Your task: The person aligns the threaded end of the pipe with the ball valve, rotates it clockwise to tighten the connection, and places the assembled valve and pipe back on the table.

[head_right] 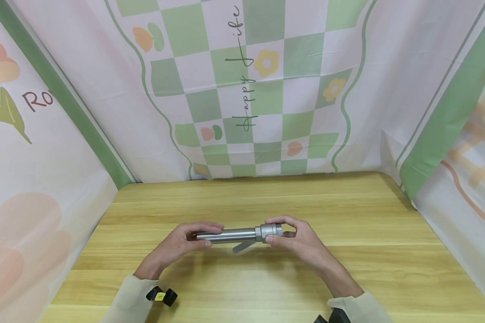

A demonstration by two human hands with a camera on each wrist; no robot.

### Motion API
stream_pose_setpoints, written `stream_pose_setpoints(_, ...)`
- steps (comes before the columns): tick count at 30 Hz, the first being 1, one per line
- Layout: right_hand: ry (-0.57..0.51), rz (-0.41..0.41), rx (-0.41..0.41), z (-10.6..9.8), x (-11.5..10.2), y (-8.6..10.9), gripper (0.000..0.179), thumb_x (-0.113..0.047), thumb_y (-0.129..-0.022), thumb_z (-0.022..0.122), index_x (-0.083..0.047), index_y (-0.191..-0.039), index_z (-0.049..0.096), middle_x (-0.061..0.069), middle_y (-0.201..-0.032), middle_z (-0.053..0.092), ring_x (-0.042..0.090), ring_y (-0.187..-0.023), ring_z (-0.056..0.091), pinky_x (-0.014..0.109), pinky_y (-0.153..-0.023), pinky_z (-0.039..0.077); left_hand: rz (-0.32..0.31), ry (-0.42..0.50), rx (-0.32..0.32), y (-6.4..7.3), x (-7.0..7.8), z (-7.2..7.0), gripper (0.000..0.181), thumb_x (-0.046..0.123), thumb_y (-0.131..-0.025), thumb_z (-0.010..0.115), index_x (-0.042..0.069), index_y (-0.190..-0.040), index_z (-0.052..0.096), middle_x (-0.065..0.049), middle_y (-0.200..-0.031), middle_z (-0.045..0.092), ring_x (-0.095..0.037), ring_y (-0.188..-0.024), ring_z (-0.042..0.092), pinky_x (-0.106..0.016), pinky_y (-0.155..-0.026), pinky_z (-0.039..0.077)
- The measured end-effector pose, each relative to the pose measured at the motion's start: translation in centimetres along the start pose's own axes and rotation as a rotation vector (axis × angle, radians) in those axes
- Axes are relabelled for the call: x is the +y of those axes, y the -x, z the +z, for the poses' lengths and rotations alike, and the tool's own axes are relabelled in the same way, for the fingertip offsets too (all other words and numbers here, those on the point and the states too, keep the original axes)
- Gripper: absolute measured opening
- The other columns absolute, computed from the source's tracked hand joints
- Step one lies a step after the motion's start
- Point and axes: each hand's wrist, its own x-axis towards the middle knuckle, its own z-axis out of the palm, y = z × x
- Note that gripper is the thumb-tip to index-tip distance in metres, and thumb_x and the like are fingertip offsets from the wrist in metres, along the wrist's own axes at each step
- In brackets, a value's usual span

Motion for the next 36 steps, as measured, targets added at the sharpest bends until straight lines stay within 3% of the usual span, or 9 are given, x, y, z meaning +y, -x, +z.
stream_pose_setpoints(24, 0.002, -0.002, 0.006, 0.11, 0.11, 0.01, 0.054, -0.017, -0.098, 0.081, 0.002, -0.145, 0.062, 0.029, -0.140, 0.062, 0.028, -0.110, 0.076, 0.038, -0.096, 0.065, 0.004, -0.028, -0.001, -0.10, -0.16, 0.05, 0.030, 0.012, -0.103, 0.075, 0.007, -0.133, 0.076, -0.009, -0.157, 0.063, -0.036, -0.148, 0.054, -0.028, -0.108, 0.054)
stream_pose_setpoints(31, 0.000, -0.004, 0.008, 0.13, 0.11, 0.03, 0.053, -0.017, -0.098, 0.081, 0.001, -0.144, 0.063, 0.028, -0.139, 0.063, 0.027, -0.110, 0.077, 0.038, -0.096, 0.065, -0.016, -0.037, -0.003, -0.11, -0.13, -0.09, 0.042, 0.014, -0.103, 0.076, 0.012, -0.144, 0.068, -0.009, -0.155, 0.063, -0.035, -0.133, 0.060, -0.040, -0.109, 0.054)
stream_pose_setpoints(36, -0.005, -0.006, 0.006, 0.14, -0.05, 0.04, 0.053, -0.016, -0.099, 0.081, 0.003, -0.145, 0.062, 0.027, -0.139, 0.064, 0.027, -0.110, 0.077, 0.038, -0.096, 0.065, -0.052, -0.042, 0.009, -0.08, -0.04, -0.13, 0.042, 0.016, -0.103, 0.077, 0.016, -0.145, 0.068, -0.011, -0.145, 0.067, -0.041, -0.126, 0.060, -0.030, -0.100, 0.055)
